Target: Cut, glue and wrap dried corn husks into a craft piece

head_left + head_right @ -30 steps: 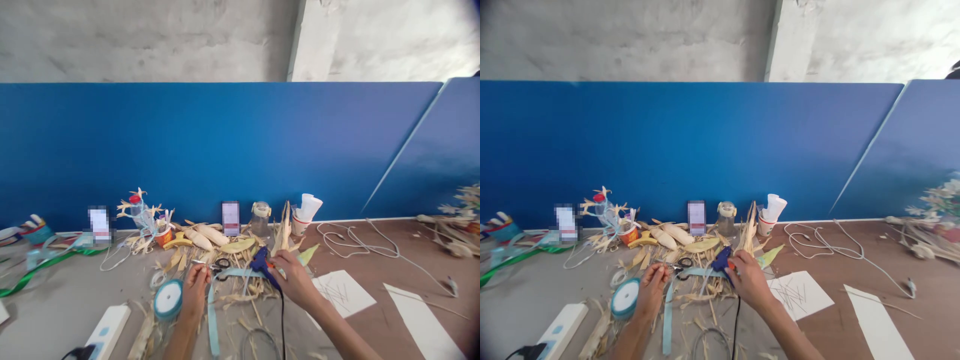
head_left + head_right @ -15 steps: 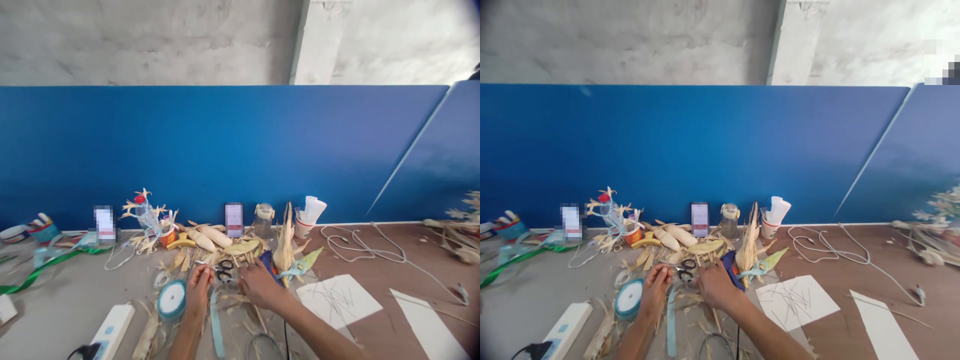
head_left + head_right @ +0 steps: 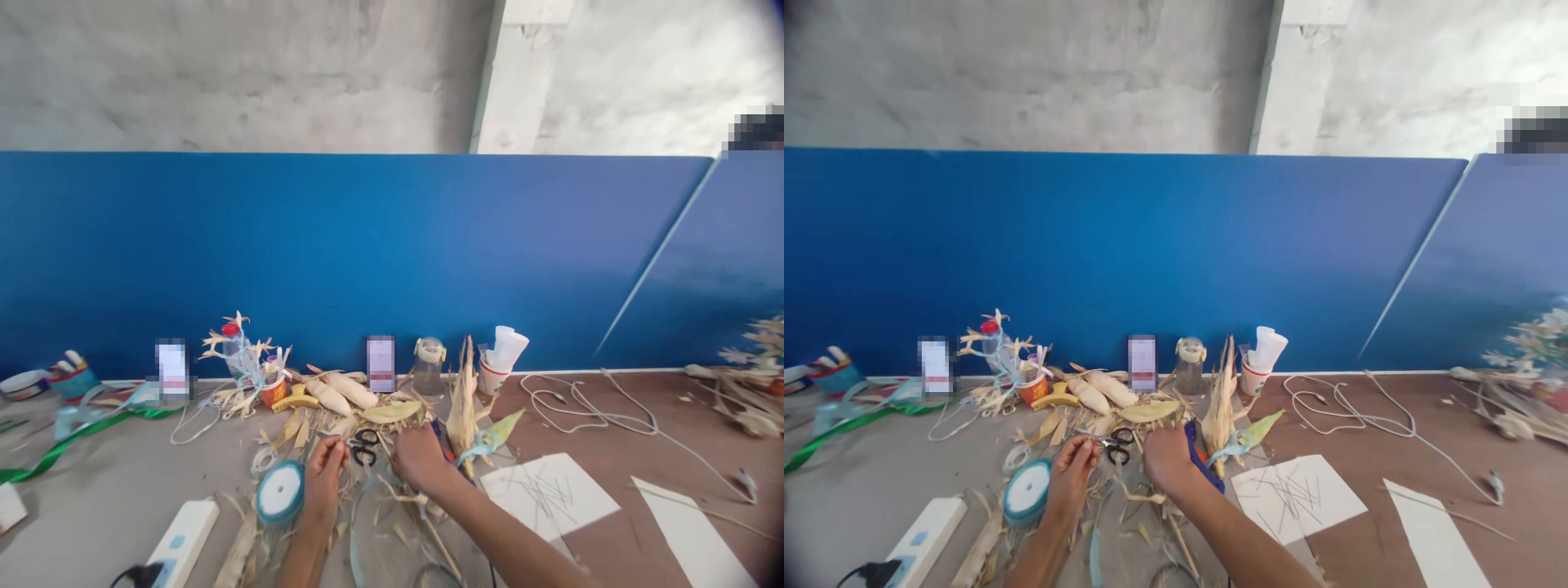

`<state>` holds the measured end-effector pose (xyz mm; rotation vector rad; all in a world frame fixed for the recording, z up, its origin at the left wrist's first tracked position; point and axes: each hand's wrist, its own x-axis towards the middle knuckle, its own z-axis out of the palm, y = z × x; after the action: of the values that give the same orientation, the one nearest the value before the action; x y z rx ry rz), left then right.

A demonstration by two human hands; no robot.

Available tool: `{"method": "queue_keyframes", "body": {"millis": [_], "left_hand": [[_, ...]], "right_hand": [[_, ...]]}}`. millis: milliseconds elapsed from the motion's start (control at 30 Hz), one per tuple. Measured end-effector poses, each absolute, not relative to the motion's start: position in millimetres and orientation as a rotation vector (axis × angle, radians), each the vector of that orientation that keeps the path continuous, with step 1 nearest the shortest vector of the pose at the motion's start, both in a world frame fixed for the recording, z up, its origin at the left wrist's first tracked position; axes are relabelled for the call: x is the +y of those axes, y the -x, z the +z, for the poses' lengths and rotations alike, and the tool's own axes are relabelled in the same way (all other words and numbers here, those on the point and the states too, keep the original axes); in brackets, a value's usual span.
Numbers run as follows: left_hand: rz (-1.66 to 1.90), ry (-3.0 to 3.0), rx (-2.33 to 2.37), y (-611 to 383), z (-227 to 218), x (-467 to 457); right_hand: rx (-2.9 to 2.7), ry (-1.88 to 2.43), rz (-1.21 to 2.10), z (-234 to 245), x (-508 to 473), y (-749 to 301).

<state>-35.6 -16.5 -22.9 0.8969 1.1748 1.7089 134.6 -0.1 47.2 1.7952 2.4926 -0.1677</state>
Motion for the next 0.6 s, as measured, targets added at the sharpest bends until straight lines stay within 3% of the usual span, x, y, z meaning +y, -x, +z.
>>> {"method": "queue_keyframes", "body": {"millis": [200, 433, 500, 600], "left_hand": [[1.679, -0.973, 1.181, 38, -27, -16], [1.669, -1.021, 1.242, 39, -31, -16], [1.678, -1.027, 1.243, 39, -32, -15], [1.692, -1.018, 1.242, 38, -31, -15]], "right_hand": [[2.46, -1.826, -0.233, 38, 0, -123], [2.715, -2.019, -0.464, 62, 6, -135], [2.915, -2.176, -0.959, 73, 9, -139], [2.947, -2.127, -2.099, 89, 9, -143]]}}
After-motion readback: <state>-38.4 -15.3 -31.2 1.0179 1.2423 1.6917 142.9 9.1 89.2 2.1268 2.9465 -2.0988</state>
